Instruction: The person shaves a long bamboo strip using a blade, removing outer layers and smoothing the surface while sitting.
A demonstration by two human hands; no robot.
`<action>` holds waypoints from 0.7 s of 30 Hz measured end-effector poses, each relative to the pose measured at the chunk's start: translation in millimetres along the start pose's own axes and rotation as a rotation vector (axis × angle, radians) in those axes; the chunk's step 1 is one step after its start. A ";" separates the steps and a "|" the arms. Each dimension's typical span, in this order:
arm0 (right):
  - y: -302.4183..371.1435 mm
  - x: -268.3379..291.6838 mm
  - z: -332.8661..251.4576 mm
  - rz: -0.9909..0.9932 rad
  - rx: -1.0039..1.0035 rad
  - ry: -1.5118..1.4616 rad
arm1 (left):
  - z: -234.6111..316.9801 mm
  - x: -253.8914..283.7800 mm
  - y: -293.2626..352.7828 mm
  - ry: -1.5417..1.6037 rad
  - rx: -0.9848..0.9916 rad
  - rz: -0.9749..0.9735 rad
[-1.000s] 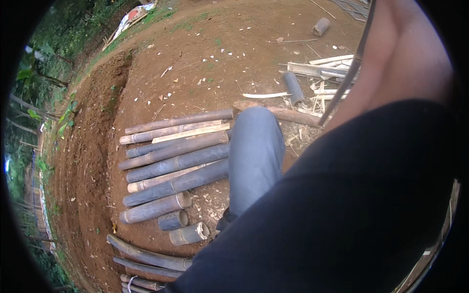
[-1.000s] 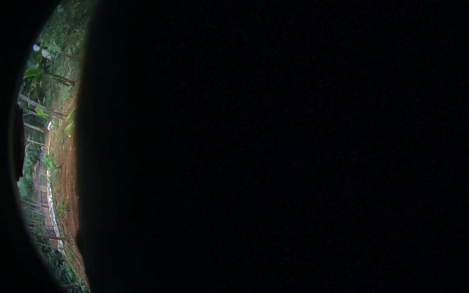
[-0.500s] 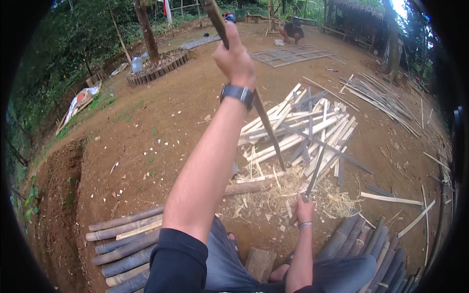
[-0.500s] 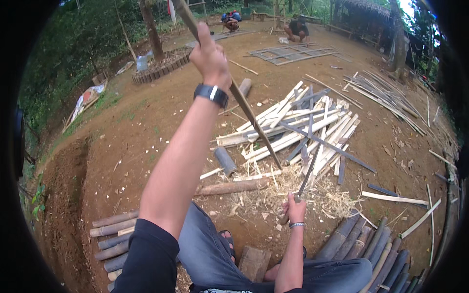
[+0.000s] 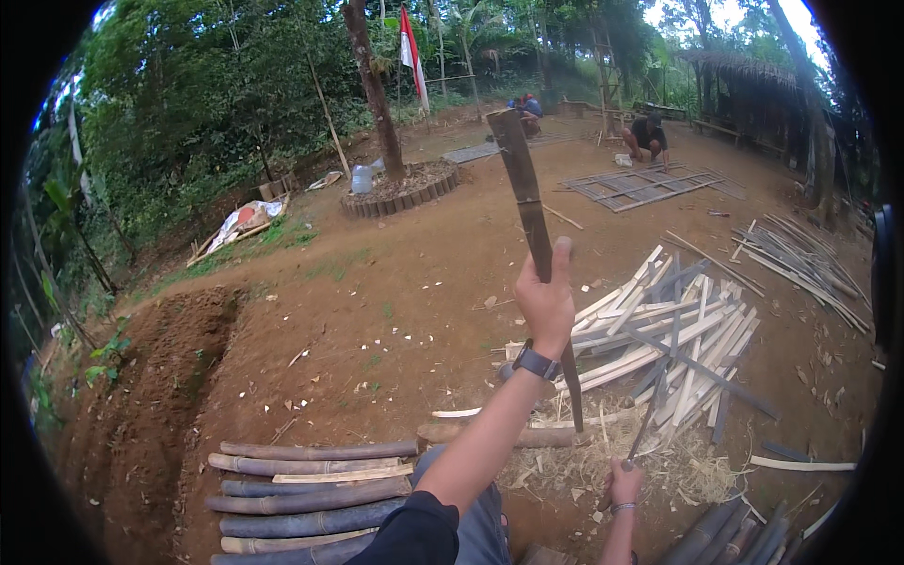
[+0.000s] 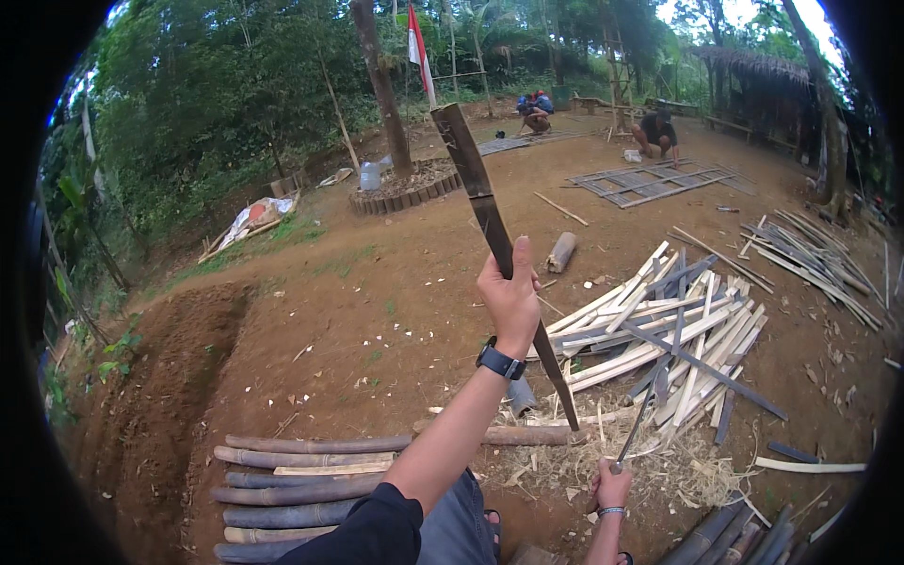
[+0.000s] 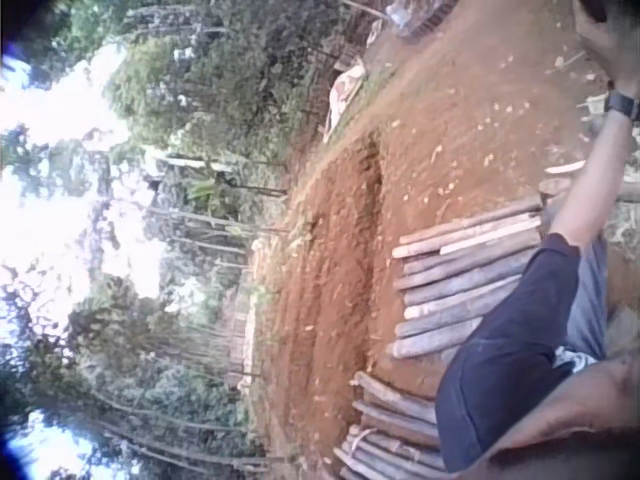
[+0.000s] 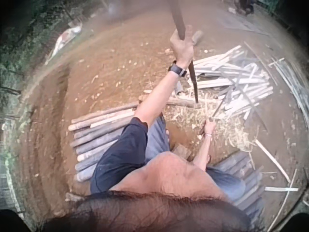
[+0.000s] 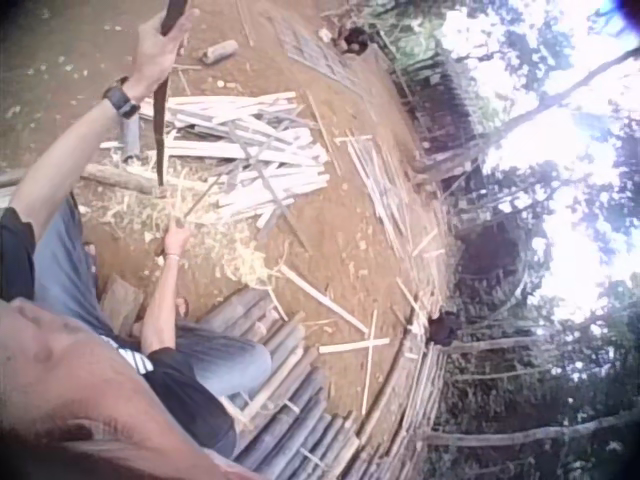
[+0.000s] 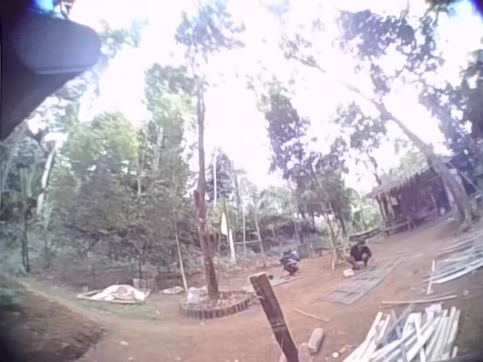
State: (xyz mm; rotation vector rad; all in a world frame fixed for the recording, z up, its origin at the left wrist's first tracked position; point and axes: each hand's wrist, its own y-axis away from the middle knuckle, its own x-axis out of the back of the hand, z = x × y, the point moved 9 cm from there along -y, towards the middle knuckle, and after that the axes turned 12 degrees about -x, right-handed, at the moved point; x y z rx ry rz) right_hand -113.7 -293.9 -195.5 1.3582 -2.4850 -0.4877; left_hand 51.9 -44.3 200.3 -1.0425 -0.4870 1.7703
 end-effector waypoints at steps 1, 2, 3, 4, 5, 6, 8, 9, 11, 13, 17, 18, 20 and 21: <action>-4.4 -0.6 1.9 -0.004 0.008 0.043 | -1.0 -9.6 0.8 -0.014 -0.001 -0.025; -7.1 -1.4 1.0 -0.011 0.008 0.029 | -2.0 -18.5 1.1 -0.027 -0.002 -0.051; -6.5 -2.5 1.8 -0.014 0.002 0.013 | -3.9 -24.7 0.9 -0.057 0.010 -0.060; -6.0 -3.6 2.4 -0.017 -0.004 -0.004 | -4.9 -28.5 1.2 -0.056 0.016 -0.048; -5.4 -4.1 2.1 -0.008 -0.005 0.005 | -5.7 -31.5 1.5 -0.056 0.022 -0.037; -7.2 -1.9 3.3 -0.003 -0.022 -0.003 | -6.3 -36.3 2.9 -0.051 0.030 -0.025; -9.8 3.0 6.9 0.005 -0.056 -0.017 | -7.7 -44.5 5.1 -0.074 -0.002 -0.040; -6.1 2.8 3.4 -0.004 -0.026 -0.069 | -2.5 -46.0 4.0 -0.094 -0.021 -0.047; -8.4 2.9 3.6 -0.020 -0.005 -0.108 | 4.3 -50.5 3.7 -0.005 -0.011 -0.030; -11.2 8.1 6.6 -0.020 0.002 -0.127 | 13.2 -55.2 6.5 0.077 -0.004 -0.004; -16.4 9.3 13.4 -0.020 -0.015 -0.112 | 4.2 -50.5 6.9 0.110 -0.026 0.008; -16.8 9.2 14.3 -0.018 -0.020 -0.103 | -1.5 -48.5 5.3 0.097 -0.031 -0.002; -17.3 7.9 17.1 -0.021 -0.033 -0.095 | -7.9 -42.7 0.4 0.032 -0.102 -0.009; -17.5 7.8 16.2 -0.021 -0.037 -0.092 | -6.2 -41.3 -2.7 0.002 -0.139 -0.013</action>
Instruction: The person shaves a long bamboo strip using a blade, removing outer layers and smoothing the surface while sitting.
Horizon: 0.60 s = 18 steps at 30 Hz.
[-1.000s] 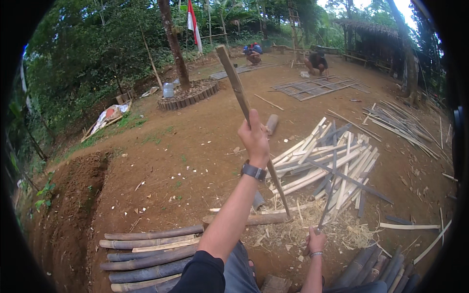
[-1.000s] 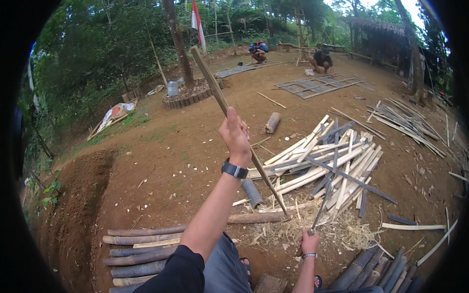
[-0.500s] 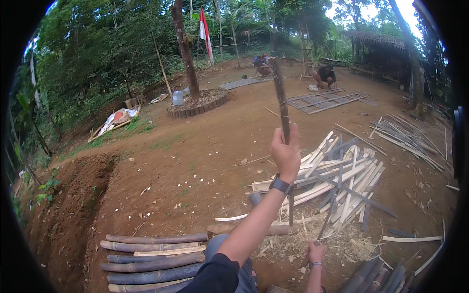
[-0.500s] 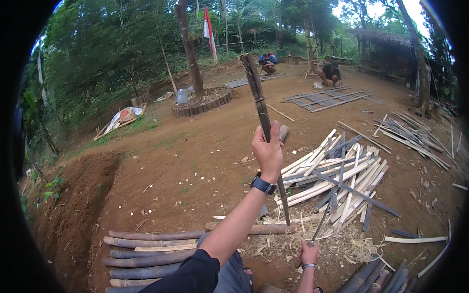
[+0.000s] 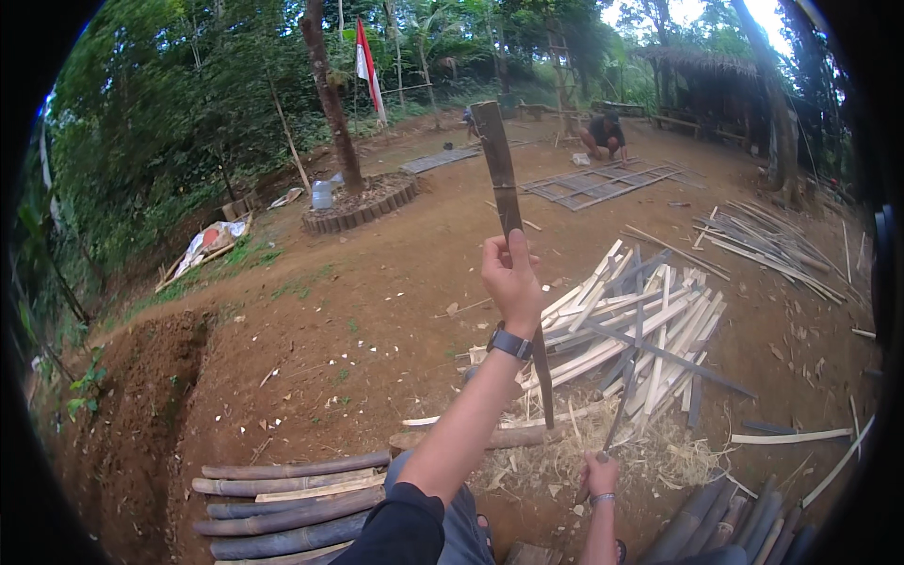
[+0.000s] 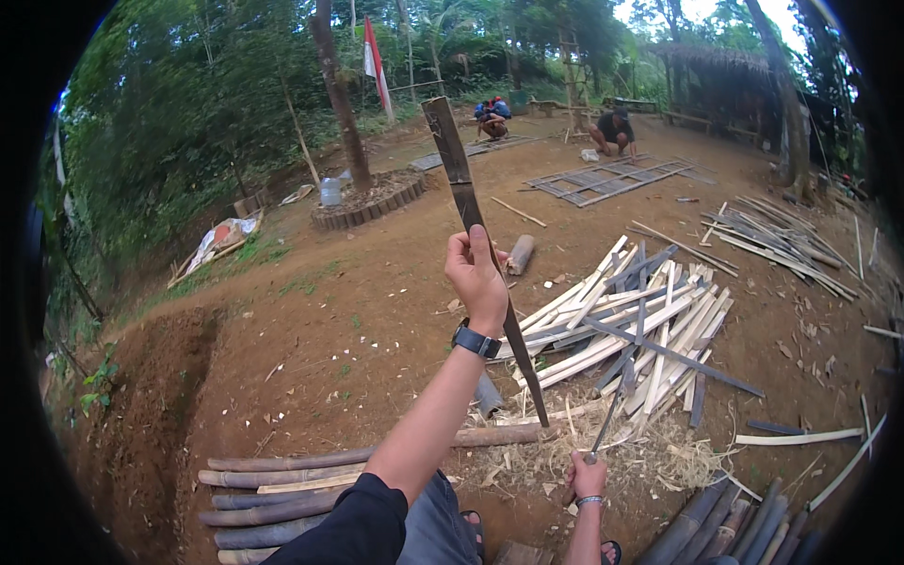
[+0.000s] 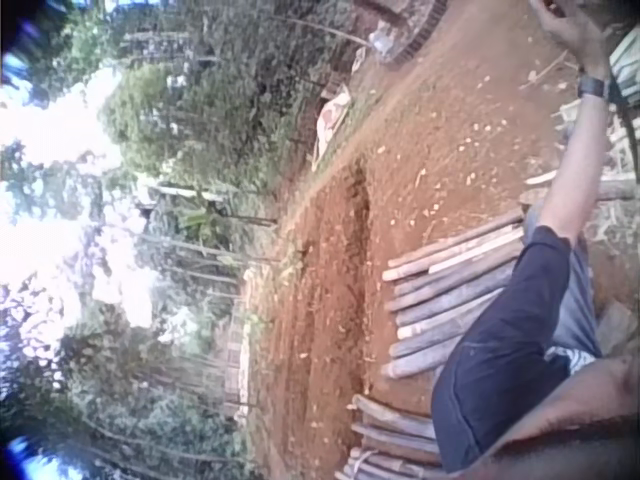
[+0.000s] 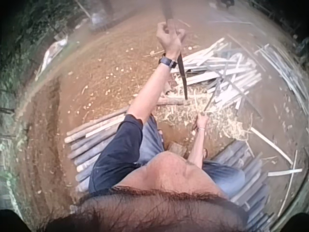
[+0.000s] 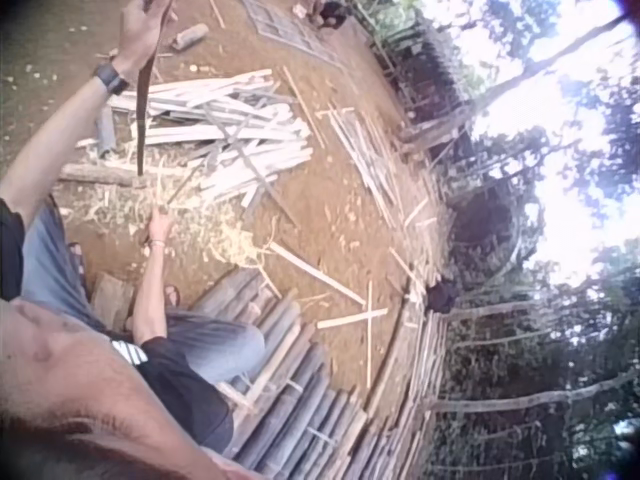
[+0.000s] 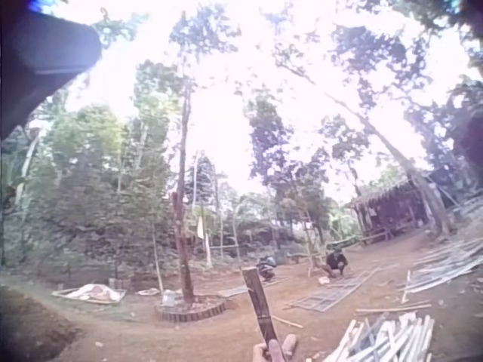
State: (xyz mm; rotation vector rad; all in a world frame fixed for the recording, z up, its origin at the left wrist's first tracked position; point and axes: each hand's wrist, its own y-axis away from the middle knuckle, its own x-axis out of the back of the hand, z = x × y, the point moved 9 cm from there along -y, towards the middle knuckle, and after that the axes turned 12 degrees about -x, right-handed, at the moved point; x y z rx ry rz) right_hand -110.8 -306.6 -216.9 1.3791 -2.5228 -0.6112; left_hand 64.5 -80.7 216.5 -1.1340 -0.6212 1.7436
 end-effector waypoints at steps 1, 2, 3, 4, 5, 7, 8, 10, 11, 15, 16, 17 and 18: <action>0.3 -0.2 -0.3 -0.006 -0.006 -0.015 | -6.3 1.2 -0.4 0.062 0.054 0.004; 1.0 -0.5 -0.4 -0.012 -0.013 -0.030 | -12.4 2.6 -0.6 0.124 0.109 0.008; 1.1 -0.6 -0.8 -0.018 -0.017 -0.046 | -16.5 2.2 -0.7 0.187 0.162 0.012; 0.1 0.6 -0.5 -0.012 -0.019 -0.055 | -17.8 5.7 -0.7 0.220 0.181 0.056; -1.5 2.4 0.1 -0.007 -0.022 -0.065 | -15.6 5.2 -2.5 0.264 0.160 0.060; -2.5 5.1 0.5 0.000 -0.021 -0.080 | -9.9 6.0 -5.8 0.349 0.116 0.068; -2.9 6.0 0.6 0.002 -0.016 -0.088 | -11.7 4.2 -6.1 0.272 0.143 -0.030; 0.2 8.0 -1.6 0.011 -0.004 -0.089 | -21.4 6.9 -2.8 0.120 0.199 -0.227; 2.6 8.8 -4.3 0.014 0.002 -0.082 | -26.4 11.2 -1.8 0.158 0.232 -0.259; 5.1 3.8 -4.5 0.017 0.019 -0.042 | -21.0 27.6 -3.4 0.319 0.296 -0.299; 1.6 2.3 -0.1 -0.011 0.020 -0.025 | -17.9 30.2 -2.6 0.369 0.297 -0.287; 0.2 2.9 6.4 -0.016 0.004 -0.009 | -18.5 34.6 0.9 0.301 0.290 -0.305; -1.7 1.9 8.4 -0.021 -0.013 0.005 | -20.6 38.1 5.9 0.232 0.283 -0.325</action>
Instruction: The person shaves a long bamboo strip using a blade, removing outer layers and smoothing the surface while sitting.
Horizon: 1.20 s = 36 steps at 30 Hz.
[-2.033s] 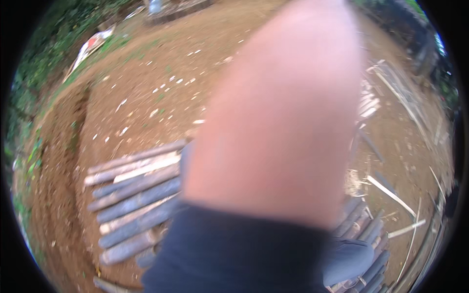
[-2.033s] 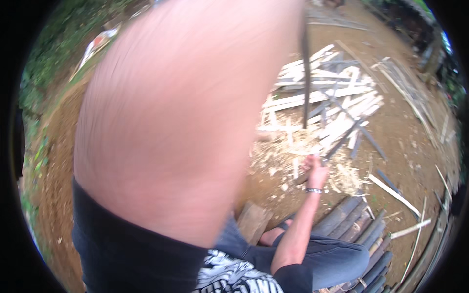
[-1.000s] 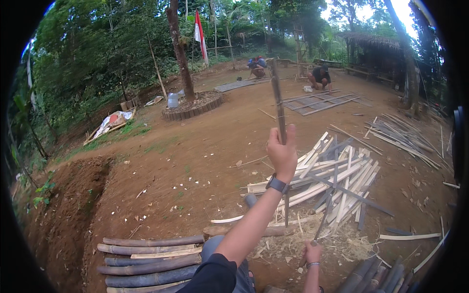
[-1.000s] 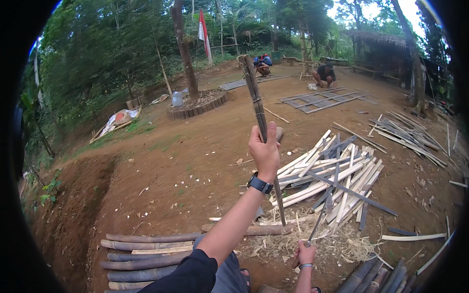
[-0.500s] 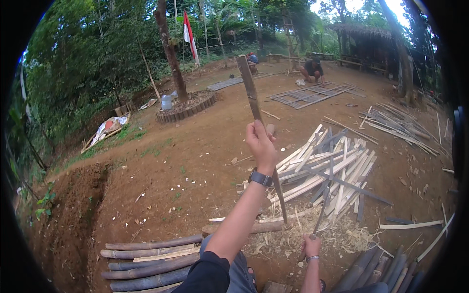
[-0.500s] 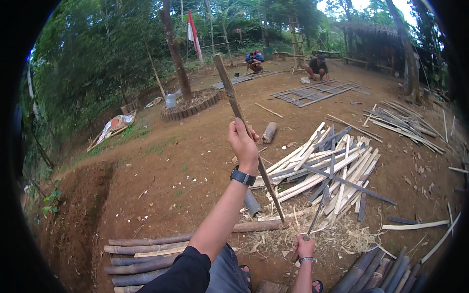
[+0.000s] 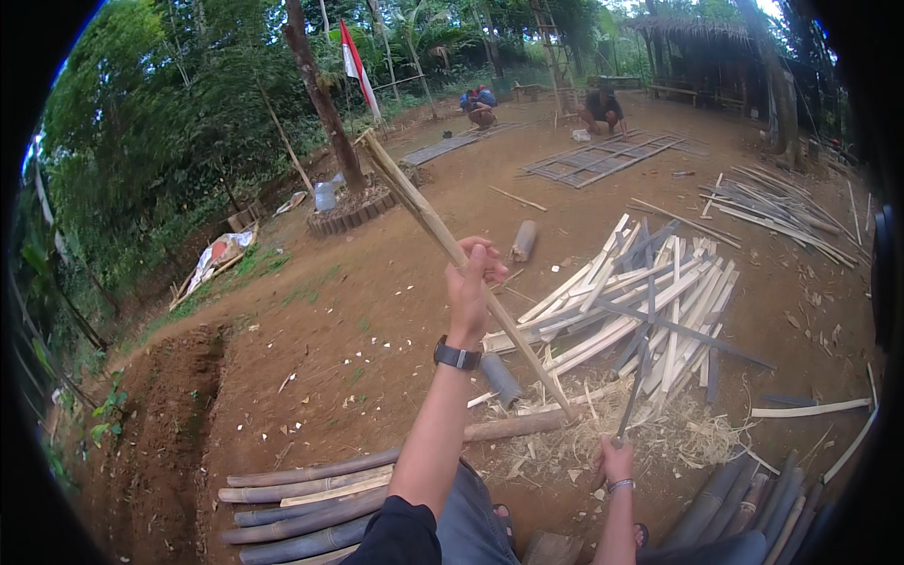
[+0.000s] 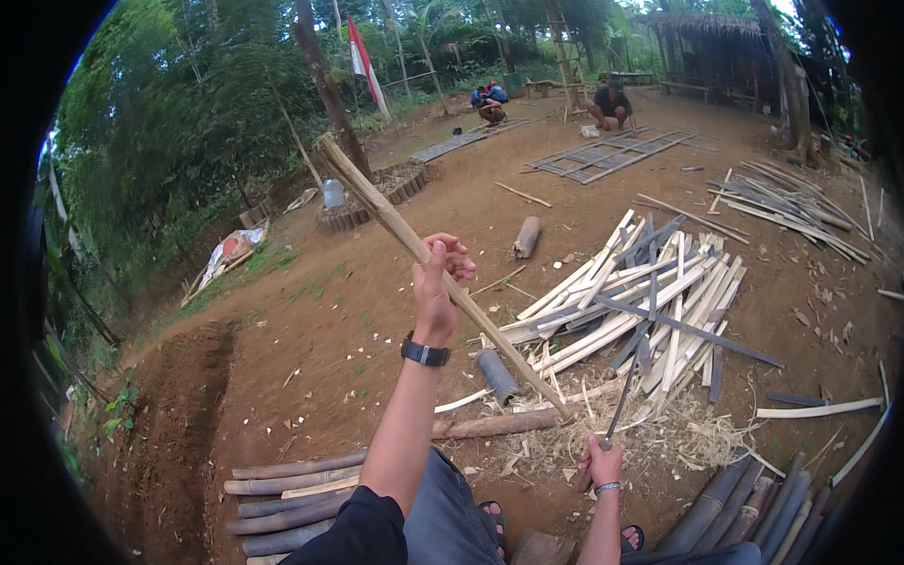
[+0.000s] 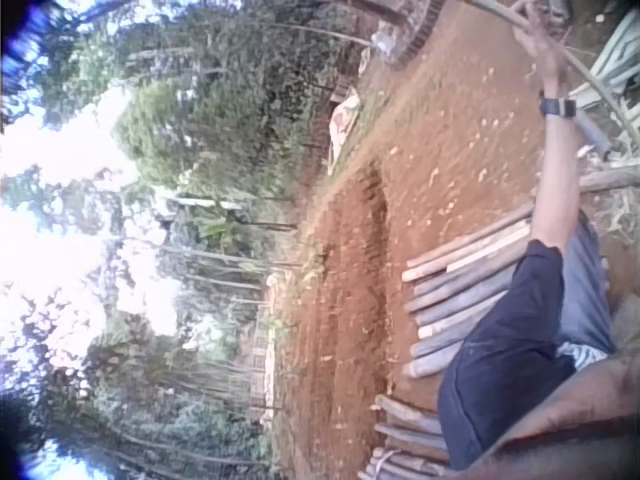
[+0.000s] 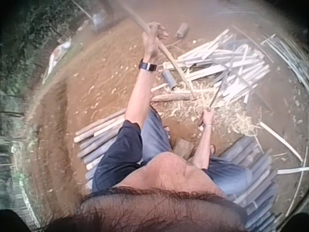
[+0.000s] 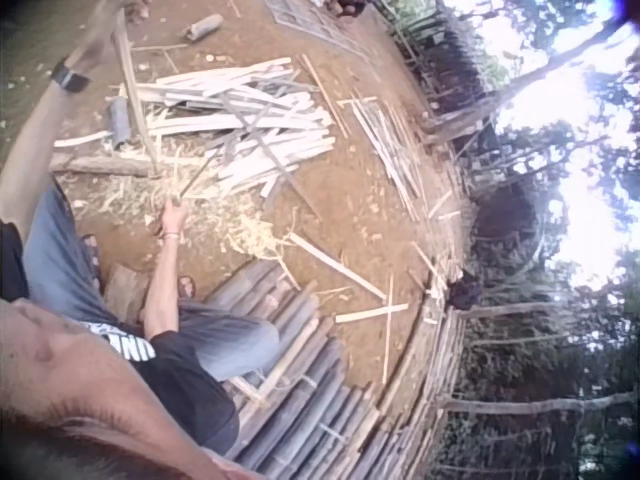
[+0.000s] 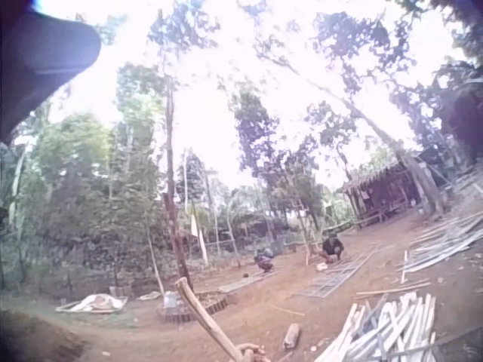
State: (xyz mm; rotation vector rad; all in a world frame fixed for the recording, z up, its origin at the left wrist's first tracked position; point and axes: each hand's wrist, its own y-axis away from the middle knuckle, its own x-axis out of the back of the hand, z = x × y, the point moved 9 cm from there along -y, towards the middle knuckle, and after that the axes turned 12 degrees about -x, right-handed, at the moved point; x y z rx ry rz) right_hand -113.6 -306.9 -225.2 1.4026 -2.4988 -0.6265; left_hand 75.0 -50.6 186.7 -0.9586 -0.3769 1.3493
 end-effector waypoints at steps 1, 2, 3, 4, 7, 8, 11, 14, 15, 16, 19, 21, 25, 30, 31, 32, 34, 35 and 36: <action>1.3 2.0 3.7 0.002 -0.024 0.015 | -5.6 1.4 7.7 -0.065 0.015 -0.011; -1.1 0.7 4.2 0.012 -0.008 0.048 | -15.8 7.9 12.9 -0.074 0.032 0.003; -1.3 -5.9 8.0 -0.021 -0.031 0.069 | -29.0 20.0 20.7 -0.089 0.061 0.012; -1.3 -7.7 15.0 -0.042 -0.067 0.085 | -38.4 25.5 32.3 -0.097 0.106 0.015; 0.6 -7.0 17.9 0.072 -0.044 0.436 | -35.5 50.4 47.3 0.032 0.184 0.131; 8.9 -6.1 9.3 0.192 0.030 0.635 | -39.3 64.8 56.9 0.092 0.206 0.202; 1.9 1.9 47.2 0.258 -0.012 0.650 | -44.0 96.5 71.4 -0.053 0.182 0.309; 2.6 -2.6 51.1 0.198 -0.062 0.583 | -36.7 119.6 79.1 -0.072 0.188 0.379; 4.4 -9.6 53.1 0.183 -0.072 0.611 | -32.7 128.7 81.7 -0.069 0.179 0.405; 7.8 -16.6 50.4 0.173 -0.082 0.640 | -30.1 137.1 84.6 -0.060 0.171 0.432; -18.7 -17.2 96.5 0.197 -0.088 0.579 | -35.7 148.2 88.1 -0.061 0.215 0.463; -29.4 -33.0 124.5 0.108 -0.172 0.475 | -39.6 165.3 88.8 -0.089 0.238 0.504; -29.0 -77.2 138.0 -0.090 -0.413 0.447 | -41.4 184.0 85.7 -0.122 0.219 0.592; -51.2 -79.6 150.4 0.032 -0.305 0.579 | -31.9 165.9 78.1 -0.196 0.154 0.602; -53.8 -78.7 143.6 0.077 -0.234 0.584 | -27.1 163.9 76.2 -0.214 0.135 0.610; -56.9 -78.6 150.4 0.035 -0.304 0.572 | -24.4 162.9 74.2 -0.218 0.134 0.560; -55.2 -81.3 158.0 -0.057 -0.445 0.543 | -23.9 163.4 71.3 -0.158 0.003 0.551; -58.5 -80.3 170.3 -0.099 -0.505 0.512 | -25.5 164.7 72.0 -0.127 -0.061 0.547; -65.9 -70.7 186.3 -0.131 -0.562 0.479 | -31.4 168.8 74.1 -0.156 -0.115 0.521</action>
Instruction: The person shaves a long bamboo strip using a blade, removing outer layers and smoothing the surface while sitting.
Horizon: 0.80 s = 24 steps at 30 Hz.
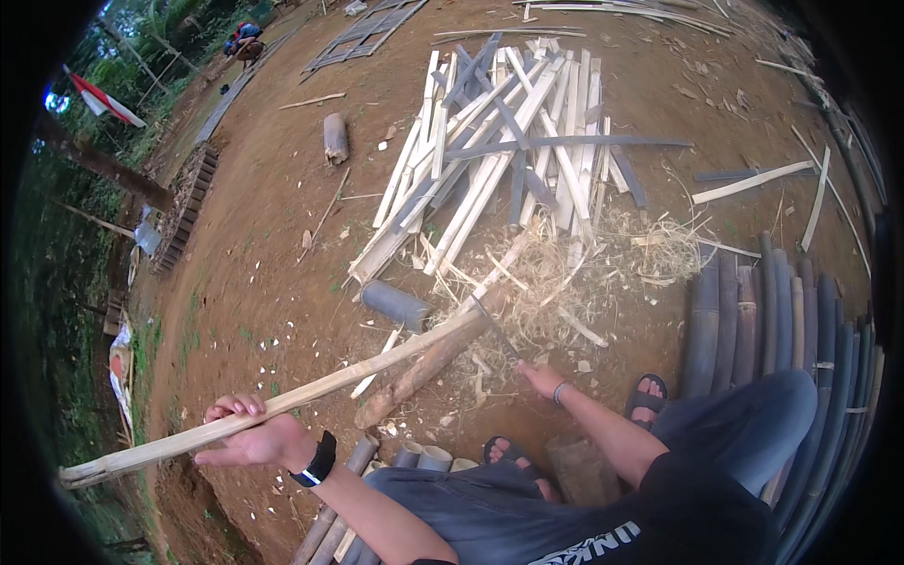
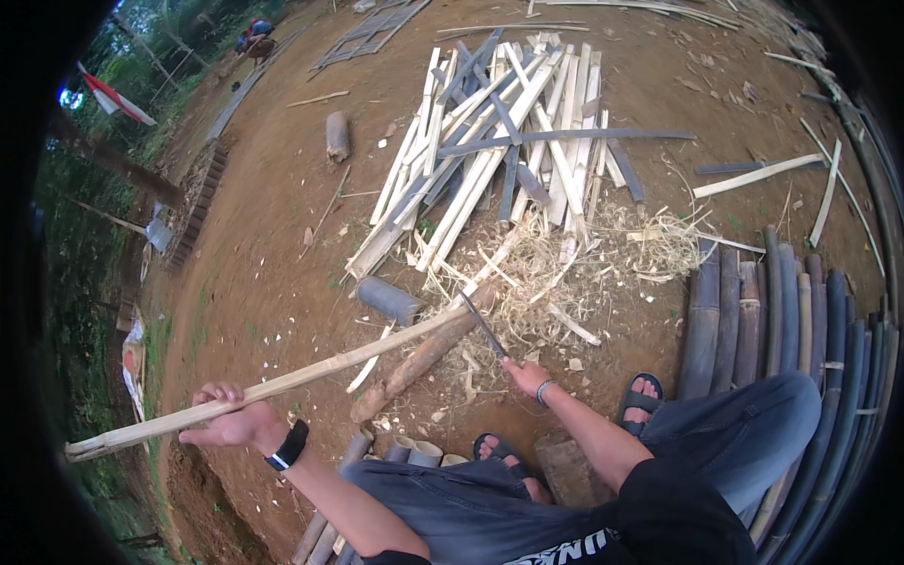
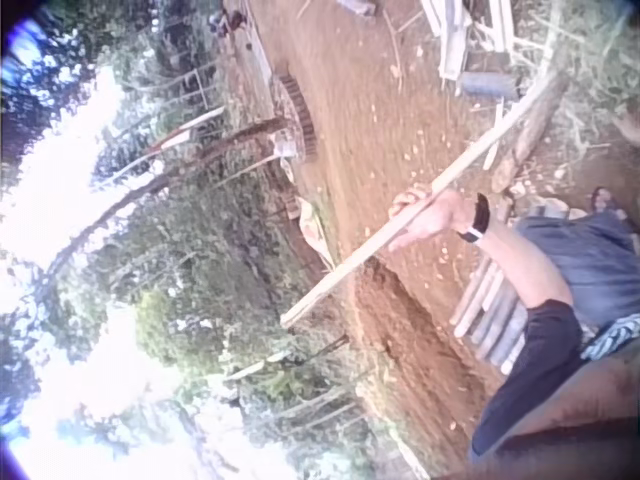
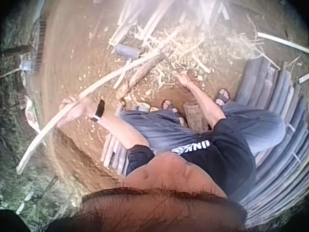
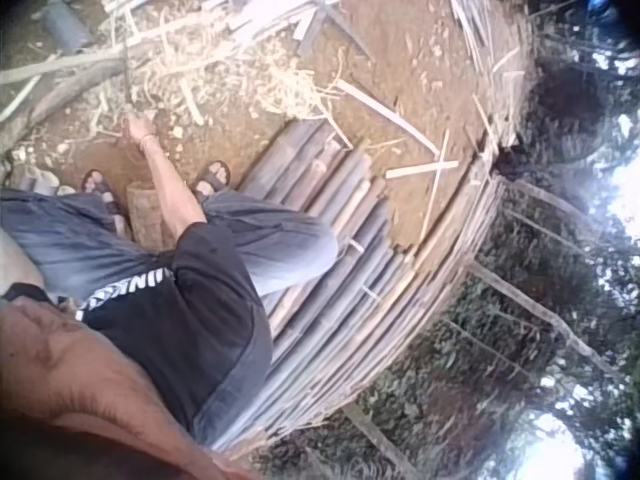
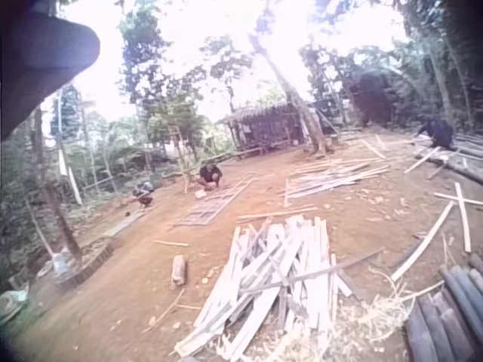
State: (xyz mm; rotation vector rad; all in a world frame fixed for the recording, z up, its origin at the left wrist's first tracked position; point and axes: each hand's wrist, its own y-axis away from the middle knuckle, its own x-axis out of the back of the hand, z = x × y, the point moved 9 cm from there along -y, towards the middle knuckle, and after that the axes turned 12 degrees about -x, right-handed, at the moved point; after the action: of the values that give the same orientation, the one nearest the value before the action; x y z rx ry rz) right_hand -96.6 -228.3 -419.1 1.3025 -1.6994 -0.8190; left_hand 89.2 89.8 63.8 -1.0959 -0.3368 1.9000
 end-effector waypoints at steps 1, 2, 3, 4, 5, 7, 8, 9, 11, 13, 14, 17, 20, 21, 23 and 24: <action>-2.7 -5.0 1.9 -0.071 -0.038 -0.013 | -2.5 0.7 -0.5 -0.041 0.006 0.005; -3.6 -0.1 3.8 -0.026 -0.045 0.051 | -5.9 -0.6 -0.1 -0.081 0.013 0.012; -5.7 3.3 5.4 -0.012 -0.047 0.079 | -10.3 -6.2 2.8 -0.114 0.023 0.020; -7.8 7.6 7.4 0.003 -0.050 0.108 | -13.4 -18.4 8.7 -0.081 0.049 -0.011; -9.9 11.0 9.1 0.018 -0.054 0.136 | -21.3 -22.0 10.5 -0.036 0.073 -0.042; -8.0 26.7 5.8 0.185 -0.008 0.172 | -37.1 -31.1 16.6 0.054 0.125 -0.109; -4.1 34.4 4.3 0.268 0.013 0.188 | -38.8 -34.5 22.7 -0.004 0.127 -0.110; 10.0 31.0 -8.1 0.266 0.053 0.174 | -33.4 -31.6 20.6 -0.045 0.106 -0.109; 55.5 24.5 -47.7 0.256 0.140 0.151 | -19.1 -22.0 11.7 -0.130 0.057 -0.098; 61.7 23.6 -55.1 0.271 0.312 -0.013 | -21.0 -35.0 21.1 -0.156 0.068 -0.084; 66.6 22.5 -58.5 0.275 0.400 -0.094 | -21.7 -41.9 24.6 -0.172 0.072 -0.076; 58.5 -1.0 -51.5 0.039 0.213 -0.248 | -23.8 -58.9 29.9 -0.200 0.077 -0.106; 64.5 -10.7 -53.9 -0.064 0.160 -0.325 | -20.1 -69.6 34.3 -0.238 0.057 -0.098; 66.8 -9.9 -58.5 -0.043 0.231 -0.299 | -19.7 -71.6 36.8 -0.256 0.056 -0.095; 72.1 -8.7 -69.3 -0.005 0.373 -0.247 | -22.2 -78.2 37.2 -0.267 0.041 -0.113; 66.5 -11.4 -65.8 -0.036 0.311 -0.273 | -22.6 -82.7 38.1 -0.265 0.036 -0.129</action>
State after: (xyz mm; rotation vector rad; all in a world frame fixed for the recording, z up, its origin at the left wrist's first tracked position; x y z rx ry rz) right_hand -65.1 -201.3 -334.4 1.4837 -2.0898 -0.8046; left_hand 103.4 -2.4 74.0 -0.7799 -0.5077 1.9287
